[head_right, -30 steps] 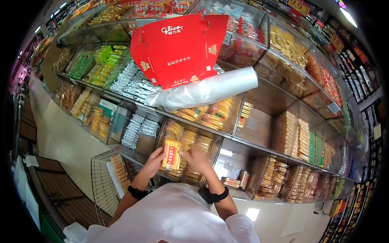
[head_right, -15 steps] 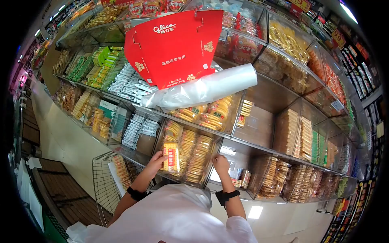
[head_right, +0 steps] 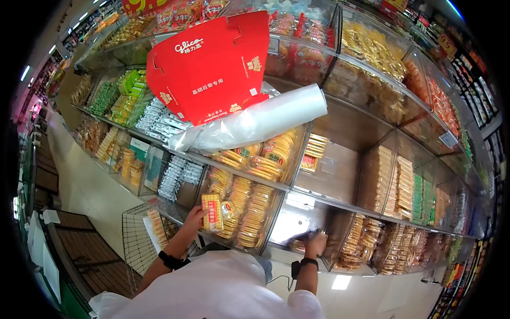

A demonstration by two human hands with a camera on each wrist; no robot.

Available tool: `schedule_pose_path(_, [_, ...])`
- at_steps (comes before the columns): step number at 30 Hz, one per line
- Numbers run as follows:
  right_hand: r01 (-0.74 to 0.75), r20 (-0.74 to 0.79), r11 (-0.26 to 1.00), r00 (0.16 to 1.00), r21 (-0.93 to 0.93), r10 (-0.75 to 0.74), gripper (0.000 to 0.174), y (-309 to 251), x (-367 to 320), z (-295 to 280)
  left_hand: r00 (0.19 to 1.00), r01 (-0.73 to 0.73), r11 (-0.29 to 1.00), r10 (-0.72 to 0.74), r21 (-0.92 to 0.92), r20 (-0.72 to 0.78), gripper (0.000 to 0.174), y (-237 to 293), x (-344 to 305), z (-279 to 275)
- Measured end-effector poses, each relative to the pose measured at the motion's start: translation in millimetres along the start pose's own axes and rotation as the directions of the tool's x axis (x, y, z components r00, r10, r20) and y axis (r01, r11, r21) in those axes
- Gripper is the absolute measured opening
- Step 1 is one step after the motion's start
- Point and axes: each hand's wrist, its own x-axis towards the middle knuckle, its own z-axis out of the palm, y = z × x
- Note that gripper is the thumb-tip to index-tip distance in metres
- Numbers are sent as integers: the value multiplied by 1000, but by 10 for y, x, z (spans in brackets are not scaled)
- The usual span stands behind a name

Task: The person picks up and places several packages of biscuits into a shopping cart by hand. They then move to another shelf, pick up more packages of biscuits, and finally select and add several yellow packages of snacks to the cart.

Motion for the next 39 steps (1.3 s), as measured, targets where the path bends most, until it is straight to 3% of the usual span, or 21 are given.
schedule_pose_path(5, [-228,-36,972,973,48,230,88,-85,120,112,997,41,995,-35,89,-65,41,0,21,22])
schedule_pose_path(8, [-209,1,978,978,10,209,96,-144,104,132,997,47,993,-41,106,-59,42,49,-10,53])
schedule_pose_path(11, [-106,-174,982,982,-157,78,104,97,565,1003,993,68,990,-55,123,-107,43,23,23,46])
schedule_pose_path(13, [-18,81,963,996,-268,41,106,-27,359,693,991,83,988,-67,133,-119,43,53,3,72])
schedule_pose_path(15, [91,333,932,942,-350,33,108,-212,13,215,992,83,987,-69,138,-101,44,22,23,45])
schedule_pose_path(19, [209,499,861,865,-463,59,104,-116,56,305,990,98,980,-77,174,-120,39,123,-53,130])
schedule_pose_path(22, [226,500,830,863,-511,73,101,-60,159,410,998,55,987,-52,152,-29,32,238,-121,201])
schedule_pose_path(27, [218,459,814,886,-539,67,97,-61,242,490,999,19,991,-12,134,-49,29,251,-109,201])
schedule_pose_path(30, [198,443,807,892,-557,87,76,-152,157,378,999,14,993,-9,115,-42,29,294,-139,190])
schedule_pose_path(33, [171,458,891,888,-421,46,61,-301,-36,30,998,18,996,-13,84,-65,30,245,-115,134])
schedule_pose_path(36, [104,283,953,959,-284,-21,66,-74,169,289,997,-8,999,10,36,-83,31,139,-56,78])
schedule_pose_path(39, [119,208,967,976,-225,-71,49,-86,52,186,996,-18,1000,20,16,-92,32,85,-17,32])
